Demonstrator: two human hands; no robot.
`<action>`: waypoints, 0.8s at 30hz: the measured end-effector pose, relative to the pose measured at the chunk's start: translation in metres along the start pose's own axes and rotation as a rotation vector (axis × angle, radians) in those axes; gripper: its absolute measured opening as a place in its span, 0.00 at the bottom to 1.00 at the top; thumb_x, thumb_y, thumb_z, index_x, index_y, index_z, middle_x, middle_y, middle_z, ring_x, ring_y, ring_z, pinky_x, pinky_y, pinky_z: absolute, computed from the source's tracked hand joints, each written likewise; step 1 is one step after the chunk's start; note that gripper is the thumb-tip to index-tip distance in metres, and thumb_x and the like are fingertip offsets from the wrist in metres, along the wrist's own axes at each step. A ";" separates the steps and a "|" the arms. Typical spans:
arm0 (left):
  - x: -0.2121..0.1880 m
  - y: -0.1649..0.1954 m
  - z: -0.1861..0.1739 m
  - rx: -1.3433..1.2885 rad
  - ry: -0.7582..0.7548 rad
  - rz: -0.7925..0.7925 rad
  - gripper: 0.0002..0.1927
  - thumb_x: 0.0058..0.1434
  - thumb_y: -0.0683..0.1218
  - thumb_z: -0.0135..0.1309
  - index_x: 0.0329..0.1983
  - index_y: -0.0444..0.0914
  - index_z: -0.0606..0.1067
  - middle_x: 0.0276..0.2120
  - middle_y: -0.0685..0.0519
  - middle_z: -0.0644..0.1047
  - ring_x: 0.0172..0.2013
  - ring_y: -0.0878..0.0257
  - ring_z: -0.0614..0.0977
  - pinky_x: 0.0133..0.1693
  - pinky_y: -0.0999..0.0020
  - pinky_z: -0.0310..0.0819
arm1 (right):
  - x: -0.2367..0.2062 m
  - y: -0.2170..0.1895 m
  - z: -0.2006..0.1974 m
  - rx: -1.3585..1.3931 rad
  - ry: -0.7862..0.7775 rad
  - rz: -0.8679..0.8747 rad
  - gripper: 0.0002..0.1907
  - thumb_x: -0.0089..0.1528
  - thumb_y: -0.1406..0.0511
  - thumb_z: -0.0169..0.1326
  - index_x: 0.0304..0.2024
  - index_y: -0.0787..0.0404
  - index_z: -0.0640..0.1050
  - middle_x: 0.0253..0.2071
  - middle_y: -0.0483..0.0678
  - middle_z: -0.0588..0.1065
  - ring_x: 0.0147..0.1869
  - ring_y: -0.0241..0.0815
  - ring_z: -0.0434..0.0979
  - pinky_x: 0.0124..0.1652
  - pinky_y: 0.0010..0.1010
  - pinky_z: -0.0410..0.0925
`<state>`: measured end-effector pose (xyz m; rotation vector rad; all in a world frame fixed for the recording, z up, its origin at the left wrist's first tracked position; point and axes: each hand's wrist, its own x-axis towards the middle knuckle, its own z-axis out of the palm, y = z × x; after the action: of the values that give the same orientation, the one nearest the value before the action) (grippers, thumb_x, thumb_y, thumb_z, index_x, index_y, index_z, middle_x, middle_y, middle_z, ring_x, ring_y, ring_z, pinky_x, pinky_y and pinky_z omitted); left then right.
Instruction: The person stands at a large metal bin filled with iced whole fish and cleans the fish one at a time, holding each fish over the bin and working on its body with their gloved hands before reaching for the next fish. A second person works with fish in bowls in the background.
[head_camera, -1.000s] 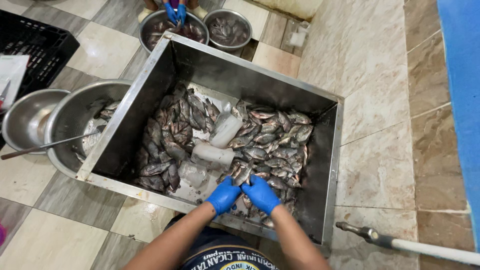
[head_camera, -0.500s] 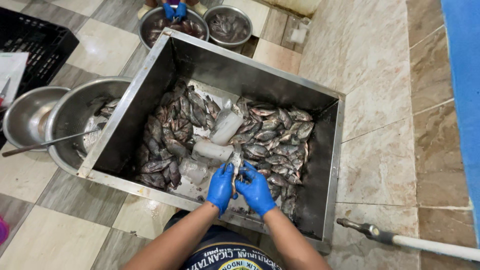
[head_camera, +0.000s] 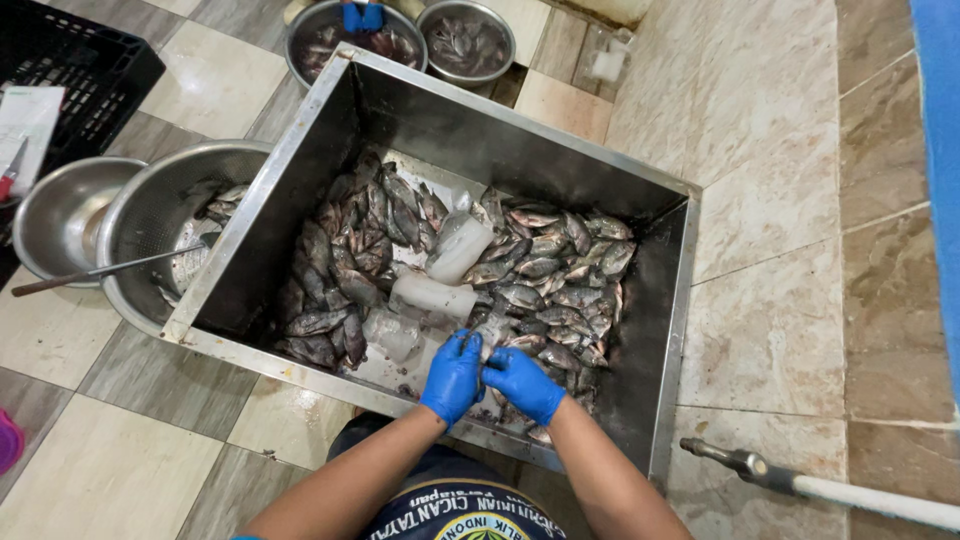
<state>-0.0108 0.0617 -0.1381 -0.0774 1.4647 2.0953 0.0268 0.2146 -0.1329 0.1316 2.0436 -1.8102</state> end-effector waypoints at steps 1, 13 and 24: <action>0.000 -0.001 -0.001 0.041 0.019 0.009 0.16 0.71 0.55 0.47 0.45 0.37 0.74 0.22 0.52 0.73 0.15 0.65 0.70 0.17 0.68 0.63 | -0.001 -0.001 0.001 0.034 -0.028 0.006 0.14 0.64 0.64 0.55 0.49 0.65 0.81 0.39 0.41 0.79 0.43 0.31 0.74 0.46 0.29 0.70; 0.000 -0.014 -0.020 1.009 -0.022 0.351 0.24 0.67 0.57 0.51 0.57 0.37 0.72 0.41 0.35 0.80 0.40 0.37 0.81 0.40 0.45 0.75 | -0.013 0.034 0.019 -0.040 -0.043 0.023 0.20 0.69 0.59 0.44 0.51 0.65 0.79 0.46 0.51 0.82 0.48 0.42 0.82 0.49 0.34 0.75; -0.006 -0.023 -0.035 1.261 -0.158 0.203 0.11 0.67 0.51 0.47 0.49 0.44 0.70 0.35 0.38 0.80 0.36 0.38 0.82 0.36 0.41 0.74 | -0.015 0.052 0.059 0.465 0.047 0.195 0.16 0.70 0.54 0.47 0.34 0.57 0.73 0.18 0.40 0.65 0.17 0.31 0.61 0.18 0.25 0.53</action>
<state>-0.0044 0.0343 -0.1692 0.7090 2.4467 0.9283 0.0715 0.1680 -0.1805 0.4895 1.5401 -2.1330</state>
